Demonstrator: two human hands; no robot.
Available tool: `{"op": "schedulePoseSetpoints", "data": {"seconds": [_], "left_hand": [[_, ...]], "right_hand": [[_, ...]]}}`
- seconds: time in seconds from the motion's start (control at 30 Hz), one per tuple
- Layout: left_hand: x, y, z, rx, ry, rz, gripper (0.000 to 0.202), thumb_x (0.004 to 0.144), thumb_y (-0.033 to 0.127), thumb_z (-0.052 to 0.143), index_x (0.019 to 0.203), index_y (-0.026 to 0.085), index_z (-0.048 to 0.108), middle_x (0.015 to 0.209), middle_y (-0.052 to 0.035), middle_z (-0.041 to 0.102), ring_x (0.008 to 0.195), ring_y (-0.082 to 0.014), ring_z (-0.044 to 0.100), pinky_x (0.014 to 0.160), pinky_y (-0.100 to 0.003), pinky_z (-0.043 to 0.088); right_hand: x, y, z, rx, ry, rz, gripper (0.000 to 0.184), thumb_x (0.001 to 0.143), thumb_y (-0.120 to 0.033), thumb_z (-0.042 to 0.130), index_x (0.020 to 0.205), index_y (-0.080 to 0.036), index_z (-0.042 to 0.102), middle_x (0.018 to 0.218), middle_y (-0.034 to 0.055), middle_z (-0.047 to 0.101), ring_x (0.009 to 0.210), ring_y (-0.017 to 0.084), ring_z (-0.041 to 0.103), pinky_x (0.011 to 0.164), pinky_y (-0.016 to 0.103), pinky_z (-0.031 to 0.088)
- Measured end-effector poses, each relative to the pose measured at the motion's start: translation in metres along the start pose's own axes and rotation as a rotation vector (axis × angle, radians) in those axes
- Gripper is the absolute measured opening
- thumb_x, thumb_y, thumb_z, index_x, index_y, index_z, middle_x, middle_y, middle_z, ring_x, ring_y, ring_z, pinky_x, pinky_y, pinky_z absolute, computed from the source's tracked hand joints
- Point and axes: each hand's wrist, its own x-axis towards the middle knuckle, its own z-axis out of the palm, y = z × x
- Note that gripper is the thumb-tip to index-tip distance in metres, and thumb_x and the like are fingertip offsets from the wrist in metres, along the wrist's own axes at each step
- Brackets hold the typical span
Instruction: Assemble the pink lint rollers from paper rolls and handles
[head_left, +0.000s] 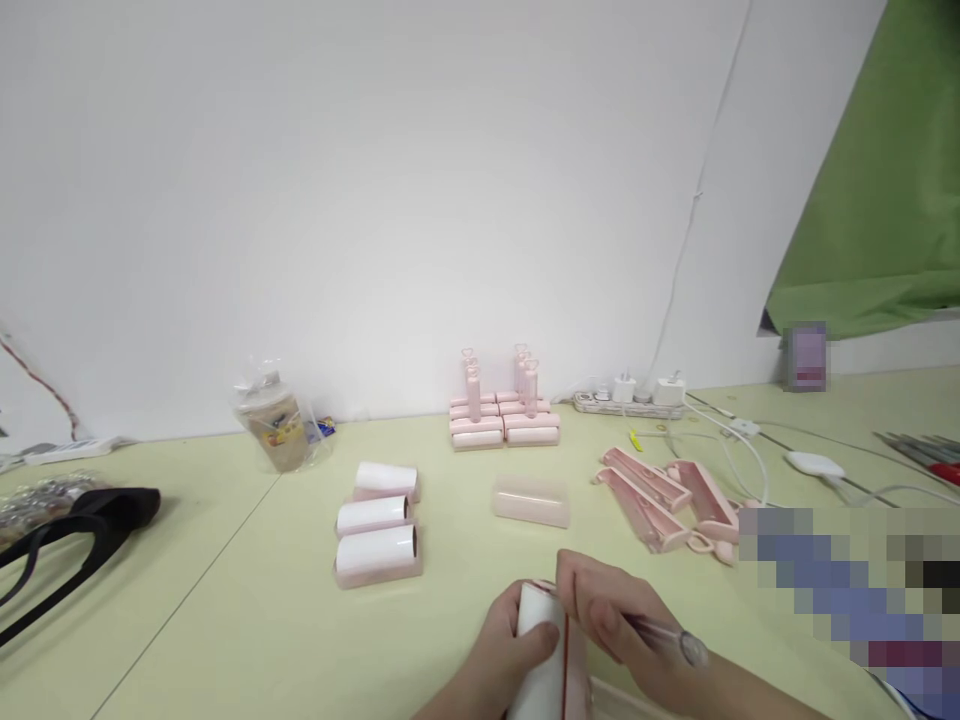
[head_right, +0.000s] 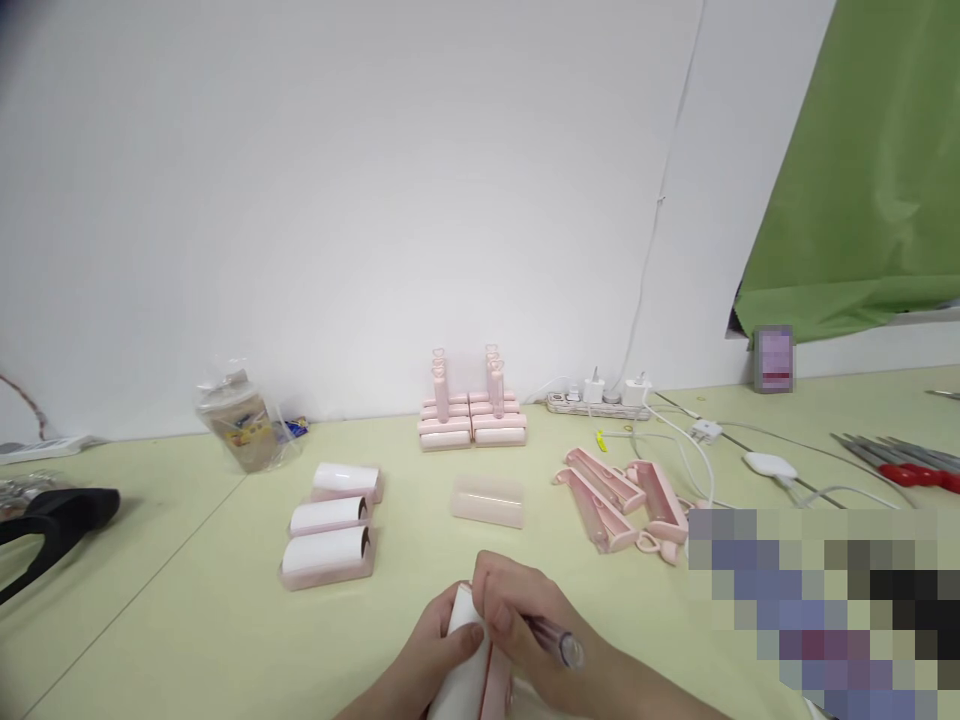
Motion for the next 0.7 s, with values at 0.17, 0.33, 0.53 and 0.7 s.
{"op": "schedulePoseSetpoints", "data": {"seconds": [0.17,0.33,0.53,0.7], "left_hand": [[-0.001,0.006,0.007,0.077,0.125,-0.018,0.044,0.051,0.040,0.075,0.078,0.014,0.053,0.069,-0.0004,0.054,0.069,-0.0158,0.050,0.063,-0.026,0.037],[-0.003,0.010,0.009,0.119,0.177,-0.008,0.037,0.047,0.021,0.072,0.077,0.015,0.053,0.070,0.0005,0.056,0.072,-0.0172,0.051,0.067,-0.026,0.038],[-0.006,0.020,0.017,0.155,0.286,-0.035,0.035,0.047,0.010,0.068,0.077,0.017,0.051,0.073,0.0000,0.059,0.074,-0.0176,0.054,0.071,-0.027,0.040],[-0.002,0.022,0.025,0.090,0.462,-0.028,0.041,0.043,0.008,0.071,0.072,0.020,0.044,0.061,0.0032,0.057,0.063,-0.0155,0.054,0.061,-0.025,0.041]], "right_hand": [[0.000,-0.002,0.004,-0.003,-0.058,0.127,0.037,0.086,-0.046,0.039,0.063,-0.017,0.038,0.077,0.0016,0.035,0.066,0.011,0.038,0.055,0.020,0.035],[0.004,0.007,-0.003,-0.168,-0.293,-0.066,0.030,0.089,-0.033,0.032,0.063,-0.019,0.032,0.071,0.0011,0.040,0.065,0.011,0.039,0.060,0.022,0.037],[0.001,0.022,0.003,-0.468,-0.274,-0.295,0.032,0.090,-0.025,0.025,0.059,-0.020,0.029,0.057,-0.0004,0.040,0.057,0.012,0.036,0.055,0.022,0.035],[-0.002,0.030,0.016,-0.589,-0.202,-0.467,0.039,0.093,-0.027,0.018,0.056,-0.020,0.029,0.054,0.0001,0.043,0.053,0.012,0.034,0.052,0.023,0.033]]}}
